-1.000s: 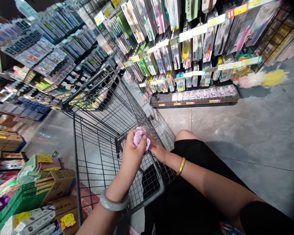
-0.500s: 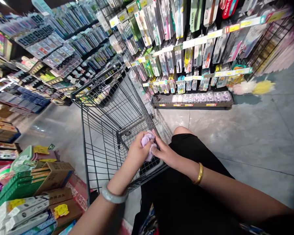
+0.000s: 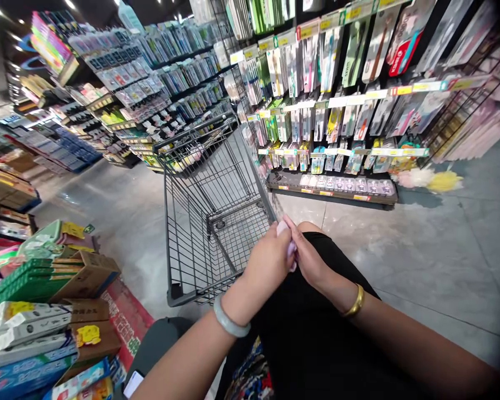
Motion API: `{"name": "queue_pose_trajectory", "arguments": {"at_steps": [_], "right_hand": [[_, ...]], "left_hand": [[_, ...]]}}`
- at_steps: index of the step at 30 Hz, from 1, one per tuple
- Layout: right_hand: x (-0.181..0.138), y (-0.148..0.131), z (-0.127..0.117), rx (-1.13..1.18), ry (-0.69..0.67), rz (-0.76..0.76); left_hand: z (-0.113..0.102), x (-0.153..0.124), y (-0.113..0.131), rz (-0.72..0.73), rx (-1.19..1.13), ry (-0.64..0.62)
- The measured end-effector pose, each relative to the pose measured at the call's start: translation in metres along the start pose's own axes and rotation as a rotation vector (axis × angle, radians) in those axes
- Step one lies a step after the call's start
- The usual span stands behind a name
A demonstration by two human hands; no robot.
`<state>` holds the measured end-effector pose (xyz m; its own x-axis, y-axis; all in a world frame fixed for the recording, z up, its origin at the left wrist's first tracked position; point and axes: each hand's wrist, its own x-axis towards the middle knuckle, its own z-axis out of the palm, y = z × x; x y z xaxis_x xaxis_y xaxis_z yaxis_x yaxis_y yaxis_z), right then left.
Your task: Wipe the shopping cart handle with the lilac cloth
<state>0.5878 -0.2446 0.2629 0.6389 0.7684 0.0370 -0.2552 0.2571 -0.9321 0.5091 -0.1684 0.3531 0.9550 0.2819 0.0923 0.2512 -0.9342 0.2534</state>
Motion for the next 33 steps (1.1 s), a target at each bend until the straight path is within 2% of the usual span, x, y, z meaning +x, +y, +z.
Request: {"name": "queue_pose_trajectory", "arguments": {"at_steps": [2, 4, 9, 12, 15, 17, 20, 24, 26, 29, 33], "right_hand": [[-0.006, -0.008, -0.001, -0.057, -0.022, -0.031], [-0.012, -0.017, 0.000, -0.169, -0.077, -0.085], [-0.020, -0.030, 0.010, -0.602, -0.238, -0.305], [-0.019, -0.025, 0.016, -0.764, -0.295, -0.413], [-0.014, -0.016, 0.016, -0.817, -0.252, -0.493], [-0.011, -0.012, 0.012, -0.848, -0.259, -0.534], [-0.008, -0.009, 0.006, -0.931, -0.324, -0.587], [-0.009, -0.011, 0.007, -1.006, -0.331, -0.593], [-0.009, -0.014, 0.012, -1.035, -0.297, -0.582], [-0.005, -0.022, 0.025, -1.105, -0.273, -0.577], [0.008, -0.028, 0.041, -1.184, -0.287, -0.584]], "left_hand": [[-0.002, -0.023, -0.003, 0.056, 0.004, 0.016], [-0.007, -0.043, -0.014, 0.043, -0.013, 0.038], [-0.013, -0.073, -0.047, -0.181, 0.028, 0.129], [-0.004, -0.075, -0.038, -0.152, 0.080, 0.153], [0.009, -0.071, -0.019, -0.131, 0.154, 0.198], [0.012, -0.073, -0.018, -0.140, 0.178, 0.213], [0.007, -0.092, -0.037, -0.181, 0.161, 0.214], [-0.004, -0.122, -0.068, -0.372, 0.174, 0.304], [-0.003, -0.124, -0.069, -0.377, 0.185, 0.301], [0.009, -0.109, -0.053, -0.298, 0.210, 0.283], [0.028, -0.087, -0.034, -0.275, 0.265, 0.356]]}}
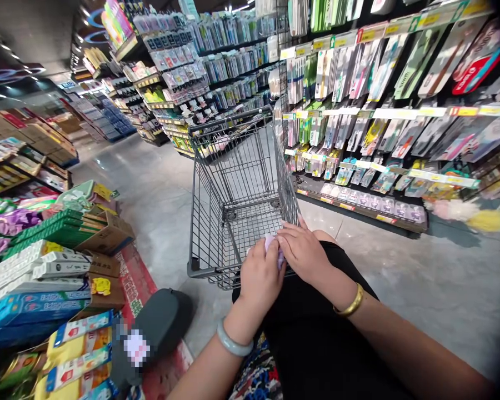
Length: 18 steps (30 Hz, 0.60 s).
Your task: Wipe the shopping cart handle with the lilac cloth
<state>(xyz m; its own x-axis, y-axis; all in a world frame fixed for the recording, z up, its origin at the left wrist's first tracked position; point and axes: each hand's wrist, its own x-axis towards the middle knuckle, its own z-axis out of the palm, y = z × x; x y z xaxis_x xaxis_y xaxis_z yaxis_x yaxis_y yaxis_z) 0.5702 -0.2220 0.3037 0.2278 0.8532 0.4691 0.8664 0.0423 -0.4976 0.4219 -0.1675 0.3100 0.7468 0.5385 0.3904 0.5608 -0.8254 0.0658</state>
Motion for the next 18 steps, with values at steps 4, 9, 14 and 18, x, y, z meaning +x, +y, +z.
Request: {"name": "queue_pose_trajectory", "arguments": {"at_steps": [4, 9, 14, 18], "right_hand": [[0.005, 0.003, 0.007, -0.161, -0.079, -0.031], [0.000, 0.003, 0.012, -0.331, -0.107, -0.081], [-0.001, 0.004, 0.013, -0.376, -0.065, -0.095], [-0.001, 0.006, 0.011, -0.380, -0.100, -0.112]], "left_hand": [[-0.008, -0.008, -0.019, -0.027, -0.028, -0.028], [-0.029, -0.018, -0.055, -0.263, 0.009, -0.013], [-0.016, -0.009, -0.024, -0.065, -0.022, -0.022], [-0.010, -0.013, -0.022, 0.042, -0.039, -0.030]]}}
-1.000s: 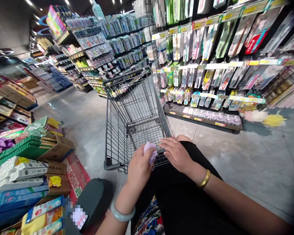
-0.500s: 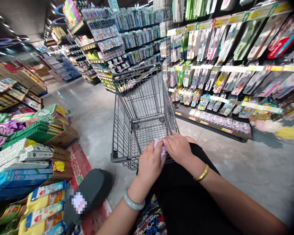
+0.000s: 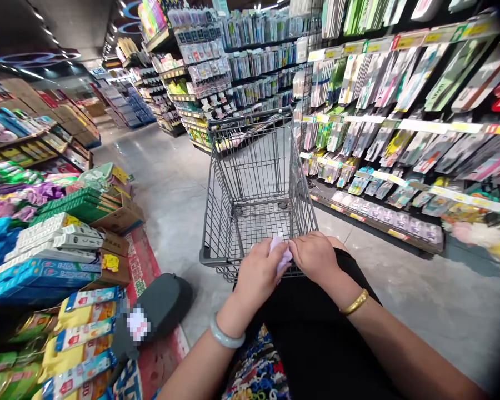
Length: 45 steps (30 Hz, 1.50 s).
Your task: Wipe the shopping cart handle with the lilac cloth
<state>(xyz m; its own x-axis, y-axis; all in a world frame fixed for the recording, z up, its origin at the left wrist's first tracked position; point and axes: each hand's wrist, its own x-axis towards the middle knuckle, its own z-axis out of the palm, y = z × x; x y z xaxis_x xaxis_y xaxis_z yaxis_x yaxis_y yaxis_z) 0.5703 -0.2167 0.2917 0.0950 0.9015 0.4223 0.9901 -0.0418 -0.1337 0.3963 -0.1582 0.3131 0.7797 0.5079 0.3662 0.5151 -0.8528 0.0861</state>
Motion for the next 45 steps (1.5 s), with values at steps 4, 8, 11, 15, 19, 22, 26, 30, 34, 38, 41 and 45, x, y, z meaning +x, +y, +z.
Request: {"name": "queue_pose_trajectory", "arguments": {"at_steps": [4, 8, 11, 15, 19, 22, 26, 30, 34, 38, 41, 45], "right_hand": [[-0.001, 0.001, -0.006, 0.056, -0.071, 0.046], [0.003, -0.013, -0.018, 0.246, -0.100, 0.003], [0.011, -0.039, -0.020, 0.365, -0.198, -0.217], [0.019, -0.063, -0.013, 0.420, -0.248, -0.111], [0.017, -0.056, -0.022, 0.337, -0.214, -0.053], [0.017, -0.055, -0.029, 0.267, -0.167, -0.030], [0.035, -0.086, -0.018, 0.338, -0.208, -0.119], [0.055, -0.116, -0.005, 0.391, -0.236, -0.188], [0.051, -0.095, -0.025, 0.283, -0.336, -0.158], [0.045, -0.066, -0.047, 0.160, -0.414, -0.042], [0.051, -0.077, -0.039, 0.212, -0.380, -0.038], [0.065, -0.111, -0.013, 0.498, -0.288, -0.082]], "left_hand": [[-0.011, -0.018, -0.031, -0.111, -0.027, 0.026], [-0.014, -0.020, -0.041, -0.192, -0.234, 0.050], [-0.006, -0.012, -0.033, -0.257, -0.599, 0.133], [-0.010, -0.008, -0.035, -0.341, -0.962, 0.262], [-0.043, -0.022, -0.062, -0.253, -0.621, 0.266], [-0.049, -0.034, -0.085, -0.184, -0.301, 0.228], [-0.016, -0.045, -0.102, -0.202, -0.166, 0.190], [0.009, -0.052, -0.104, -0.285, -0.176, 0.324], [0.009, -0.055, -0.101, -0.194, -0.096, 0.257], [0.010, -0.055, -0.099, -0.174, -0.069, 0.278], [0.015, -0.053, -0.099, -0.180, -0.061, 0.316], [0.014, -0.053, -0.102, -0.166, -0.043, 0.378]]}}
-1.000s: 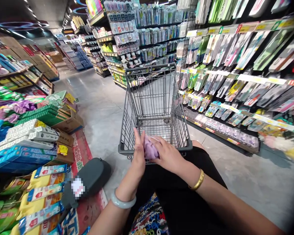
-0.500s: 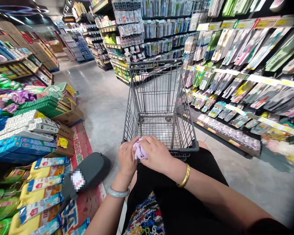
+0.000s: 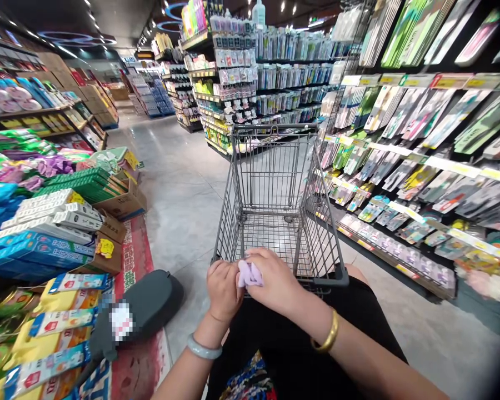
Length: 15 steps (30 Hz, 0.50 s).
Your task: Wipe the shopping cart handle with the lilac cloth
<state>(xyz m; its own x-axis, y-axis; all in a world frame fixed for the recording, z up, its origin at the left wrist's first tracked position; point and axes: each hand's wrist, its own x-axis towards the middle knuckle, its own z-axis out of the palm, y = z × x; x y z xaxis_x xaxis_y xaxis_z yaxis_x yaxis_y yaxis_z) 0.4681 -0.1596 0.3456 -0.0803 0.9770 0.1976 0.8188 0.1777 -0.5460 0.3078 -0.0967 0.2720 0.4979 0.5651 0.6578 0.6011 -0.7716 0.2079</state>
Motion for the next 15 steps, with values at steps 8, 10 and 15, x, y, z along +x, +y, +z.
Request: {"name": "queue_pose_trajectory", "arguments": {"at_steps": [8, 10, 15], "right_hand": [[-0.034, 0.045, -0.065, -0.185, -0.158, 0.220], [-0.036, 0.057, -0.078, -0.193, -0.178, 0.301], [-0.009, 0.031, -0.044, -0.054, -0.105, 0.165]], "left_hand": [[-0.006, 0.000, 0.005, -0.002, -0.072, 0.006], [-0.005, 0.000, 0.006, -0.010, -0.072, 0.005], [-0.009, 0.008, 0.013, -0.128, -0.089, -0.042]]}}
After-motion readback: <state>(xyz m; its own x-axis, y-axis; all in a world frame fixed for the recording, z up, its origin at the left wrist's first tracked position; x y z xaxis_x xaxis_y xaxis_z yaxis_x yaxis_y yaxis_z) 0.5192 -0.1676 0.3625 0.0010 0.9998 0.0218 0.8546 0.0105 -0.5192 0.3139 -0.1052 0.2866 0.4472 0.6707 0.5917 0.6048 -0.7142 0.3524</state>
